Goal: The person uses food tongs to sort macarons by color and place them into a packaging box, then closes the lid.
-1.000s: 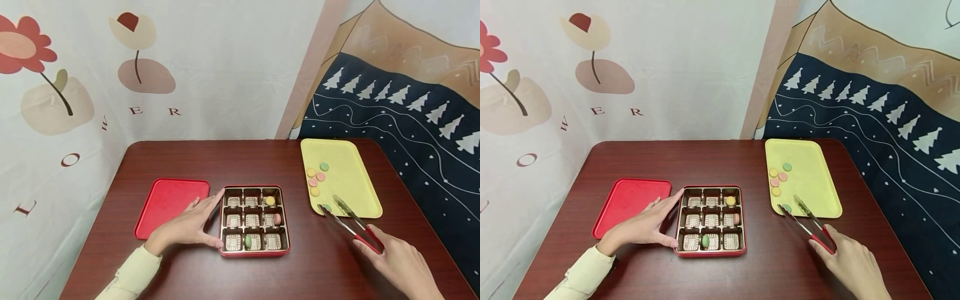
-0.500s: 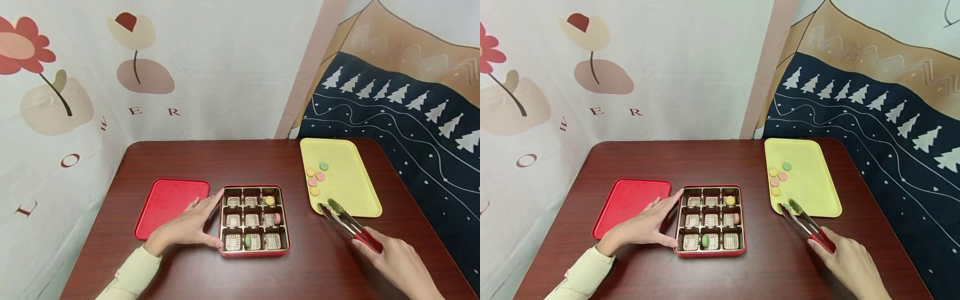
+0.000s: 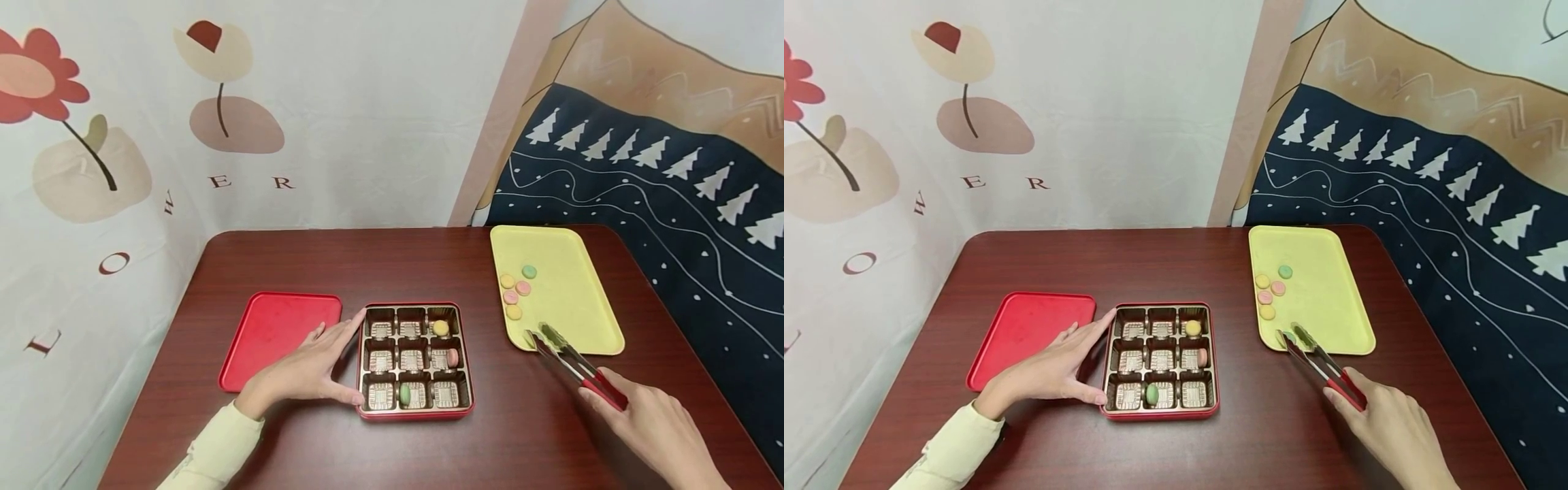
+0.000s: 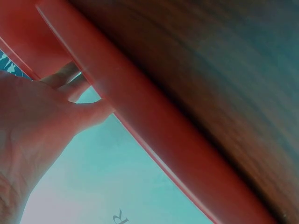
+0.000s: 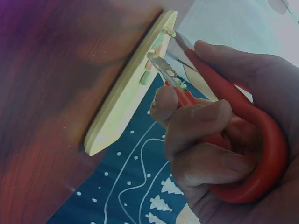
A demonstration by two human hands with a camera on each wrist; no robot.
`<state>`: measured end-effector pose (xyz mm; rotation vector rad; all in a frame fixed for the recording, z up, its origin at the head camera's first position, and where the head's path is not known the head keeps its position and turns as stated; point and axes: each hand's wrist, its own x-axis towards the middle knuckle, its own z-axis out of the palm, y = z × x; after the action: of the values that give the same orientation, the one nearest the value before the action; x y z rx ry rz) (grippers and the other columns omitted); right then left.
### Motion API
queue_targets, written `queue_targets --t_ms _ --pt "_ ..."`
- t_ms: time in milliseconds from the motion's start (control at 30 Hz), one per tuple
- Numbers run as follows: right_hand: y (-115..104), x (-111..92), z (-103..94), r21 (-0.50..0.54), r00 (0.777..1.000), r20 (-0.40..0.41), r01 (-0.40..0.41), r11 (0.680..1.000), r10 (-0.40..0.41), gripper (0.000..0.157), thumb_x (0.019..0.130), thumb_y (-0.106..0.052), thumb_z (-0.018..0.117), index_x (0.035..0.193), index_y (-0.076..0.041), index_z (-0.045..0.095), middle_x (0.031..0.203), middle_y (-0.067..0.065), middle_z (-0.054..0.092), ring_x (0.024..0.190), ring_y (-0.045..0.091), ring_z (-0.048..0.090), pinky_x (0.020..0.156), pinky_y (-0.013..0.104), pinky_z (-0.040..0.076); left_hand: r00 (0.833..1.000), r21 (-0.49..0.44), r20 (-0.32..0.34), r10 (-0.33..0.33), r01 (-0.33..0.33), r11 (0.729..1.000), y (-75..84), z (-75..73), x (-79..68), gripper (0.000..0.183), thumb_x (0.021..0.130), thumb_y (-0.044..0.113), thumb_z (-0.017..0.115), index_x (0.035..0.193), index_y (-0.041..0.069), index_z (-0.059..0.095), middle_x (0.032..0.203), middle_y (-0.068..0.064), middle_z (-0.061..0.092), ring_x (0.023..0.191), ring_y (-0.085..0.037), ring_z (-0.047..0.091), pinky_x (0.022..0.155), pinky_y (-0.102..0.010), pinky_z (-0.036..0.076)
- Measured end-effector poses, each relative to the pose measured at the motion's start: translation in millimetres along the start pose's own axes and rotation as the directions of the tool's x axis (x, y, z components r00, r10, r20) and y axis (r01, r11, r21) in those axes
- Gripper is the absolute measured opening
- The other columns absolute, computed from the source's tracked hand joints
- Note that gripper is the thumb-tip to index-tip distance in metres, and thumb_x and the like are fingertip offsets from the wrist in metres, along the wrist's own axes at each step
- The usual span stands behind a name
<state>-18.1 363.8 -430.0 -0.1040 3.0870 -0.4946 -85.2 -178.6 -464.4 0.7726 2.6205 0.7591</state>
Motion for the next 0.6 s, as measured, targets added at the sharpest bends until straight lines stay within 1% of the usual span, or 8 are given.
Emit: queue_targets --t_ms 67,167,267,400,533,600 --pt "-0.5 1.5 -0.9 -0.001 1.0 0.01 0.002 1.0 -0.002 0.058 0.098 -0.045 0.083 0.136 -0.003 0.075 0.077 0.007 0.072 0.07 0.029 0.067 0.058 0.056 0.051 1.0 0.001 -0.001 0.002 -0.002 1.0 -0.5 0.4 -0.2 0.142 0.079 0.075 0.086 0.177 0.025 -0.003 0.176 -0.016 0.029 0.161 -0.041 0.027 0.128 -0.07 0.011" --pt "-1.8 3.1 -1.7 -0.008 0.999 0.032 -0.001 1.0 0.001 0.055 0.099 -0.044 0.082 0.135 -0.003 0.076 0.072 0.004 0.068 0.069 0.028 0.065 0.057 0.053 0.05 1.0 0.002 -0.002 0.003 -0.003 1.0 -0.6 0.3 0.0 0.142 0.079 0.075 0.086 0.177 0.025 -0.003 0.176 -0.015 0.03 0.161 -0.041 0.027 0.128 -0.07 0.011" --pt "-2.8 2.7 -1.1 -0.007 1.0 0.023 0.012 1.0 -0.012 0.05 0.098 -0.04 0.083 0.134 -0.006 0.078 0.071 0.004 0.068 0.069 0.03 0.066 0.058 0.054 0.05 1.0 -0.005 -0.006 0.009 -0.009 1.0 -0.2 -0.2 -0.1 0.142 0.079 0.075 0.086 0.178 0.024 -0.002 0.176 -0.016 0.029 0.161 -0.041 0.026 0.128 -0.071 0.011" --pt "-2.7 1.1 1.3 0.001 0.999 -0.017 0.047 0.999 -0.047 0.043 0.097 -0.036 0.084 0.131 -0.008 0.08 0.074 0.006 0.073 0.072 0.035 0.071 0.06 0.061 0.052 1.0 -0.007 0.006 -0.002 0.002 1.0 0.8 -1.0 -0.5 0.142 0.079 0.075 0.086 0.177 0.026 -0.004 0.177 -0.014 0.028 0.163 -0.039 0.024 0.129 -0.068 0.009" --pt "-2.5 0.4 2.6 -0.001 0.996 -0.054 0.064 0.998 -0.064 0.039 0.096 -0.034 0.086 0.127 -0.01 0.082 0.067 -0.001 0.067 0.067 0.031 0.067 0.057 0.058 0.049 1.0 -0.012 0.01 -0.002 0.002 1.0 1.1 -1.3 -0.5 0.142 0.079 0.076 0.085 0.177 0.025 -0.004 0.177 -0.015 0.027 0.162 -0.041 0.024 0.129 -0.069 0.009" --pt "-3.2 -0.2 2.5 -0.005 0.994 -0.077 0.072 0.997 -0.072 0.037 0.095 -0.033 0.087 0.125 -0.011 0.082 0.062 -0.005 0.06 0.063 0.027 0.063 0.055 0.054 0.047 1.0 -0.016 0.008 0.0 0.0 1.0 0.9 -1.4 -0.6 0.142 0.079 0.076 0.085 0.177 0.023 -0.003 0.177 -0.016 0.028 0.162 -0.043 0.024 0.129 -0.069 0.009"
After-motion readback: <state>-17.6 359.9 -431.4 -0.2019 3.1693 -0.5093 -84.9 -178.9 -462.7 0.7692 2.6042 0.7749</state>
